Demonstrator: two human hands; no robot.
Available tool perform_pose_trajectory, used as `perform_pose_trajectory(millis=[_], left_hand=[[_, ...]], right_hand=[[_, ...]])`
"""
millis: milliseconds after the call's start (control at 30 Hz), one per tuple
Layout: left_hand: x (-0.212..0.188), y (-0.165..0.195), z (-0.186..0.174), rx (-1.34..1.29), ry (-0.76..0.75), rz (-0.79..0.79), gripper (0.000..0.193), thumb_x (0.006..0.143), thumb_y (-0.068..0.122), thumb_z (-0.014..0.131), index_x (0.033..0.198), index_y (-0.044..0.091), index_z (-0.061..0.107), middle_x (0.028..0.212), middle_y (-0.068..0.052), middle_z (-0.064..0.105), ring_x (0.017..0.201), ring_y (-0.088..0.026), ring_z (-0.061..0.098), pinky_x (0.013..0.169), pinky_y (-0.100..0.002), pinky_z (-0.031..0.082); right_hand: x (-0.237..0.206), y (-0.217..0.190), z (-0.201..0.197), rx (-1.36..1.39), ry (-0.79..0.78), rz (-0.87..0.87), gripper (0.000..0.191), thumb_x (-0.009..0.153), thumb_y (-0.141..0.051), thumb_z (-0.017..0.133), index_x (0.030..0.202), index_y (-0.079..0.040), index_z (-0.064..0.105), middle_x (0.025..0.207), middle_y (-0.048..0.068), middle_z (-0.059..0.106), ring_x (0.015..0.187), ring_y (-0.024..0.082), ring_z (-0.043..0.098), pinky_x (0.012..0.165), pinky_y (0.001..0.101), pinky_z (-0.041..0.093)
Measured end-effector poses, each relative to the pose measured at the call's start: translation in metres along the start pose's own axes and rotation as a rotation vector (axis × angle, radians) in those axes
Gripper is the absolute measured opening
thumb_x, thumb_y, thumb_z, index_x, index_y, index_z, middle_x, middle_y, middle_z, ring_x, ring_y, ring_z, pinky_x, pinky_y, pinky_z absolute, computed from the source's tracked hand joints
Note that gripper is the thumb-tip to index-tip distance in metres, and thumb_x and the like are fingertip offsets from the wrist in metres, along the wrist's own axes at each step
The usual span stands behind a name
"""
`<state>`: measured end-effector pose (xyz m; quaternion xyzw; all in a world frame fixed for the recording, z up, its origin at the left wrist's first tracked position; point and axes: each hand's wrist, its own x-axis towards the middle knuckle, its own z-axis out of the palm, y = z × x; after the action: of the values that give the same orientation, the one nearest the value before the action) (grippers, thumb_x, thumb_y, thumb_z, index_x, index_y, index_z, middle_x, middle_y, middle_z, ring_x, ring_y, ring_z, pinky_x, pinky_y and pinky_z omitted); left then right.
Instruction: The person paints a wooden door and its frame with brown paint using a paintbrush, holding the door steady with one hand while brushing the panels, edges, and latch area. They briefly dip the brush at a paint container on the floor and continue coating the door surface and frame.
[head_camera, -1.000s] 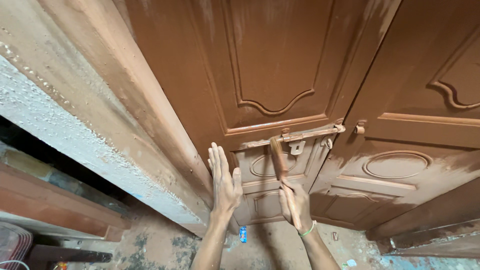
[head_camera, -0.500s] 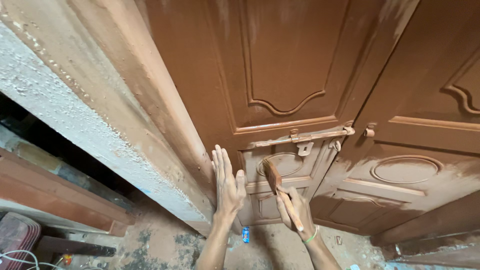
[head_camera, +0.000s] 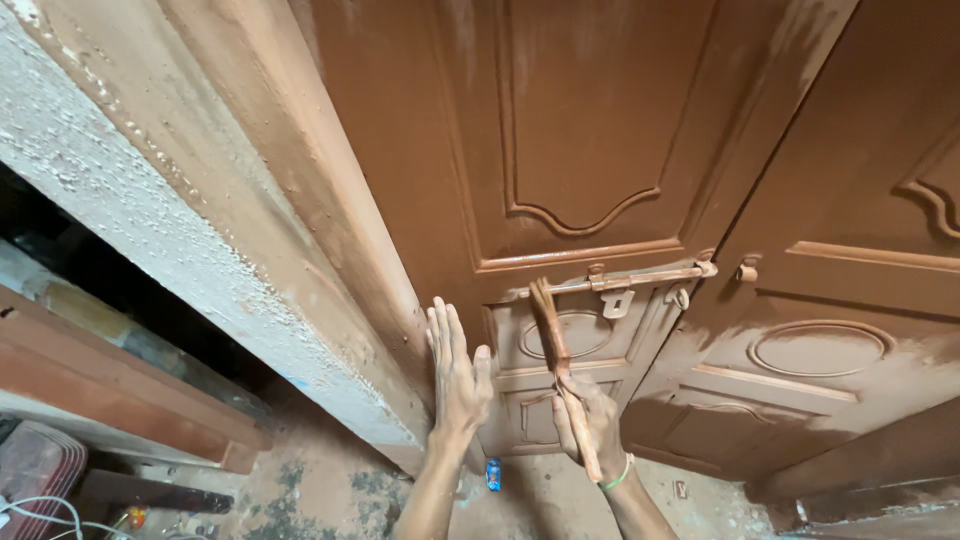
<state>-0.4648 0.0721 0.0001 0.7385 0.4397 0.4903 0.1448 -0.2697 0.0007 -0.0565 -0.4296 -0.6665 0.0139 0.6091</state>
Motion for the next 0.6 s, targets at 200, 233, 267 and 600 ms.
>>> perform_pose_trajectory(millis=[200,233,267,600], left_hand=[[0.001,0.003,0.007,-0.033,-0.005,0.019,0.074,0.103,0.029,0.043,0.161,-0.008,0.015,0.172,-0.026,0.007,0.160,-0.043,0.004,0.128,-0.052,0.004],[0.004,0.003,0.009,-0.026,0.002,0.029,0.074,0.103,0.029,0.043,0.161,-0.008,0.015,0.172,-0.026,0.007,0.161,-0.042,0.004,0.129,-0.052,0.004],[0.006,0.004,0.010,-0.019,0.004,0.034,0.074,0.103,0.030,0.043,0.161,-0.008,0.016,0.172,-0.026,0.007,0.161,-0.042,0.005,0.129,-0.052,0.004],[0.010,0.023,0.037,-0.059,-0.039,0.081,0.075,0.104,0.032,0.044,0.161,-0.007,0.016,0.172,-0.026,0.008,0.160,-0.043,0.006,0.129,-0.053,0.005]], right_hand=[[0.000,0.004,-0.005,-0.167,-0.238,0.212,0.028,0.088,-0.009,0.074,0.114,-0.003,0.066,0.081,0.015,0.068,0.070,0.033,0.070,0.063,0.0405,0.055],[0.000,0.004,-0.007,-0.133,-0.228,0.194,0.029,0.087,-0.009,0.074,0.115,-0.004,0.066,0.080,0.013,0.069,0.069,0.032,0.071,0.061,0.0398,0.055],[0.001,0.005,-0.008,-0.112,-0.183,0.129,0.030,0.087,-0.009,0.073,0.115,-0.002,0.065,0.082,0.013,0.068,0.069,0.031,0.070,0.061,0.0398,0.055],[0.005,0.005,-0.040,-0.356,-0.283,-0.022,0.023,0.085,-0.006,0.073,0.107,-0.001,0.068,0.094,0.017,0.069,0.068,0.033,0.066,0.060,0.0405,0.053]])
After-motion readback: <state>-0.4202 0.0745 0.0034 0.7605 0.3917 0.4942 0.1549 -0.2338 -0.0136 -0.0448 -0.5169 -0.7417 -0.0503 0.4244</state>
